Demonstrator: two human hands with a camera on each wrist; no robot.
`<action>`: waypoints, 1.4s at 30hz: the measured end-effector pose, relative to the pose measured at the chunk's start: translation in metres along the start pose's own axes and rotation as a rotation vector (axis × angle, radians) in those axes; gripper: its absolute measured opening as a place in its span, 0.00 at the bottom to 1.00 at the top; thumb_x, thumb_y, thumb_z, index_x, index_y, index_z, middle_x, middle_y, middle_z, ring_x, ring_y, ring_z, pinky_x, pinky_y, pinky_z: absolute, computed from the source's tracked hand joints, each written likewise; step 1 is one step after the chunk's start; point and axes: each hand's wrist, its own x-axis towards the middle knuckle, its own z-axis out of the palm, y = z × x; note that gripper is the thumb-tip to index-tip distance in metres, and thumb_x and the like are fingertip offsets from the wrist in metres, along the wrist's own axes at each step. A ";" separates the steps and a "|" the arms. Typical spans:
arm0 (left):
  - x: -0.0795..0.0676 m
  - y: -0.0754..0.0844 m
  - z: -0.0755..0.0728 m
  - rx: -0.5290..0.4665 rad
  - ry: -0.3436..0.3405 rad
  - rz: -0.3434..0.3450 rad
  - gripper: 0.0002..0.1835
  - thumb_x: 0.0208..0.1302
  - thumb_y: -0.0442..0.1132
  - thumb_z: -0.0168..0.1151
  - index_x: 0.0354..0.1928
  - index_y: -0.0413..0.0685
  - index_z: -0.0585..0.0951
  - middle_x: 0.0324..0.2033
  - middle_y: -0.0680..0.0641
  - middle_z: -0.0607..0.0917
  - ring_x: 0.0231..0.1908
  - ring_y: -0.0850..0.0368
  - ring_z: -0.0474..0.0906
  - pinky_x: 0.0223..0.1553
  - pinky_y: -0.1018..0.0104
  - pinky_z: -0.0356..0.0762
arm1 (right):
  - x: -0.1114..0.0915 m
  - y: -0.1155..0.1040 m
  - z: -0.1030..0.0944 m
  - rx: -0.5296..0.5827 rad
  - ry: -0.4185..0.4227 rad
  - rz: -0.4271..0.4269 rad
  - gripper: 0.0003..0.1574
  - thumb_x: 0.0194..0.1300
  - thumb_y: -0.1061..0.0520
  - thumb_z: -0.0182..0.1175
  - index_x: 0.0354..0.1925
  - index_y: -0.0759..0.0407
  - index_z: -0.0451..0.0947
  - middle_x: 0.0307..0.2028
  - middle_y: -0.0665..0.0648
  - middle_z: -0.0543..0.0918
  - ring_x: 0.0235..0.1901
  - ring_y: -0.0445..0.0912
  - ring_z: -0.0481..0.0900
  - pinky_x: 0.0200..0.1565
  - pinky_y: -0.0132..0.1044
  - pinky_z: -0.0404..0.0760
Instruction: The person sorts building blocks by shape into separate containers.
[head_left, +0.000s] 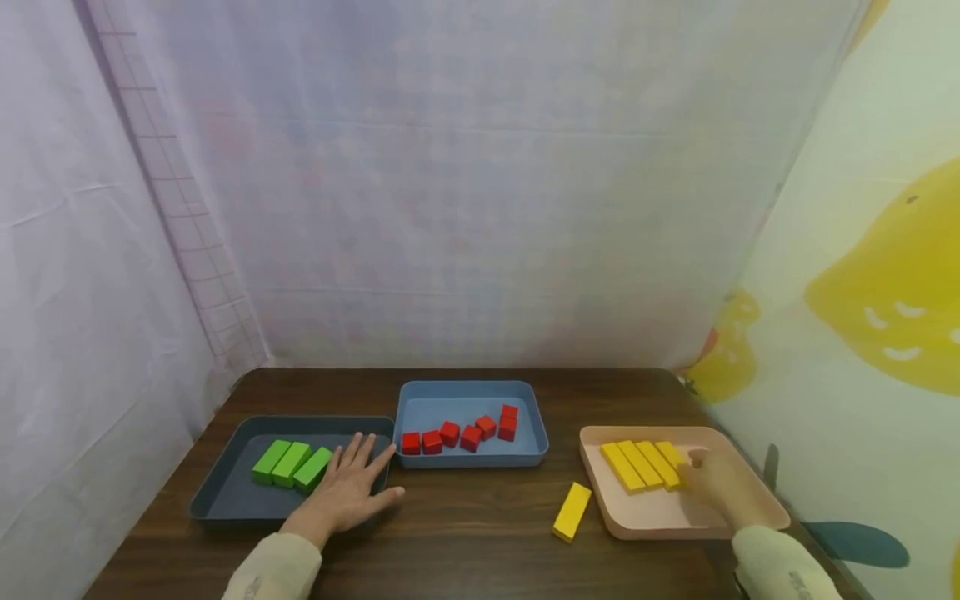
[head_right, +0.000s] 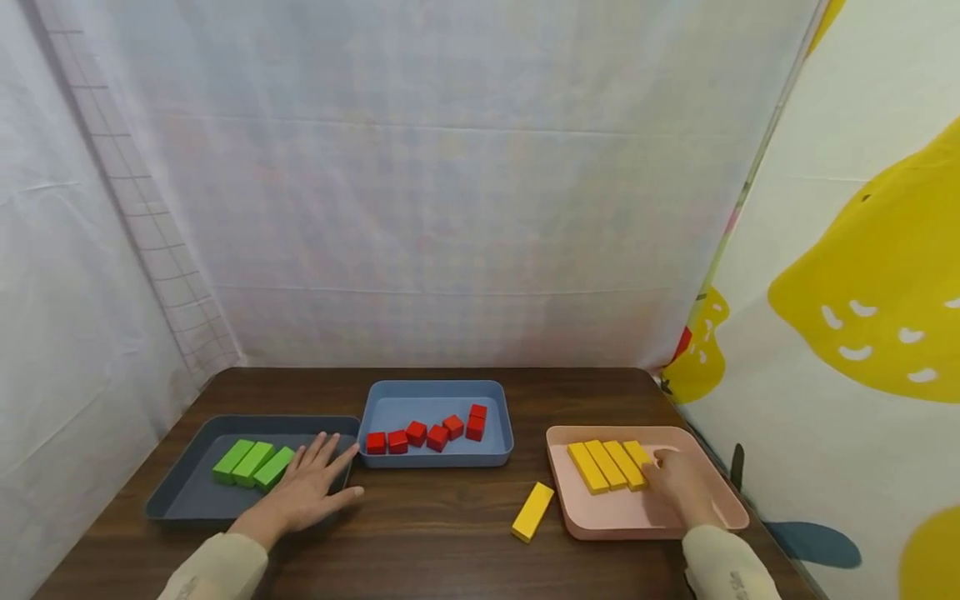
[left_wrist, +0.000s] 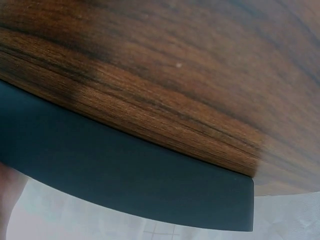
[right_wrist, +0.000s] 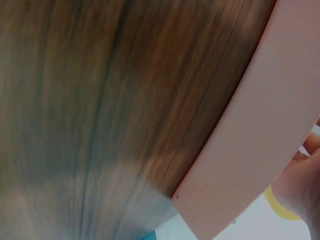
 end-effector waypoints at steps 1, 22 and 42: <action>0.001 0.000 0.000 0.002 -0.002 0.000 0.43 0.67 0.69 0.51 0.76 0.53 0.62 0.75 0.34 0.54 0.75 0.34 0.39 0.70 0.34 0.36 | 0.000 -0.001 0.000 -0.016 0.001 -0.020 0.34 0.72 0.48 0.53 0.55 0.81 0.73 0.56 0.80 0.74 0.57 0.74 0.69 0.60 0.69 0.63; -0.001 0.000 0.000 -0.006 -0.006 0.009 0.42 0.67 0.67 0.52 0.76 0.53 0.61 0.75 0.33 0.53 0.75 0.34 0.39 0.70 0.34 0.36 | -0.017 -0.047 0.018 0.106 0.189 -0.240 0.27 0.70 0.59 0.58 0.58 0.78 0.72 0.51 0.77 0.80 0.49 0.69 0.79 0.49 0.61 0.78; 0.000 0.000 -0.002 -0.031 -0.013 0.002 0.43 0.67 0.68 0.53 0.77 0.54 0.61 0.75 0.34 0.53 0.75 0.34 0.38 0.70 0.34 0.35 | -0.054 -0.128 0.038 0.061 -0.057 -0.686 0.23 0.64 0.62 0.65 0.58 0.65 0.79 0.53 0.61 0.81 0.56 0.60 0.77 0.58 0.58 0.73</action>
